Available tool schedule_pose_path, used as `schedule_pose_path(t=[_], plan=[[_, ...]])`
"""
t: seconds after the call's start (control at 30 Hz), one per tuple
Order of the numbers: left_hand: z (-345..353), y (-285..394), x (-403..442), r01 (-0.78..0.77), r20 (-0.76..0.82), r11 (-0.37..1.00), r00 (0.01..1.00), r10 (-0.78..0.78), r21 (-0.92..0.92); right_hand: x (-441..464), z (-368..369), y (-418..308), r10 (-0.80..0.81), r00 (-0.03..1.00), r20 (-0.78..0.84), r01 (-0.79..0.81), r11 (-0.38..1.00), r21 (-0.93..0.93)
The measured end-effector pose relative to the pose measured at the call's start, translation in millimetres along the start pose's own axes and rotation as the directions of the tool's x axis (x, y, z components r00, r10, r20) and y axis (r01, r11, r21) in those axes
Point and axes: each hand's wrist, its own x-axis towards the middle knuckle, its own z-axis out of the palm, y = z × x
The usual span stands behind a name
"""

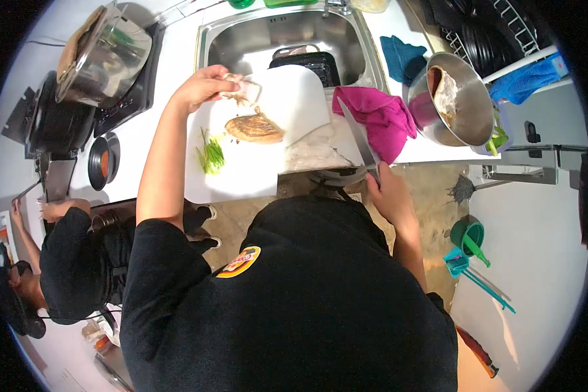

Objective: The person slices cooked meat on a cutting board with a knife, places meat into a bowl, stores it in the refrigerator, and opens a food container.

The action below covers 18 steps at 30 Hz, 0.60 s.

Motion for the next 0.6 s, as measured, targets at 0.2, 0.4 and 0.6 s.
schedule_pose_path(t=[0.2,0.4,0.6], plan=[[-30.4,-53.2,-22.1,0.042,-0.185,0.984,0.983,-0.010,0.171,2.7,7.9,-8.8,0.039,0.997,0.059,-0.037,0.999,-0.032],[-32.7,-45.9,-20.6,-0.100,-0.356,0.769,0.844,0.401,0.631,-1.3,6.7,-6.1,0.085,0.994,0.068,-0.087,0.996,0.017],[-5.3,-41.6,-31.7,-0.377,0.087,0.484,0.850,0.520,0.790,-5.9,3.7,-3.0,0.049,0.999,0.023,-0.050,0.997,0.061]])
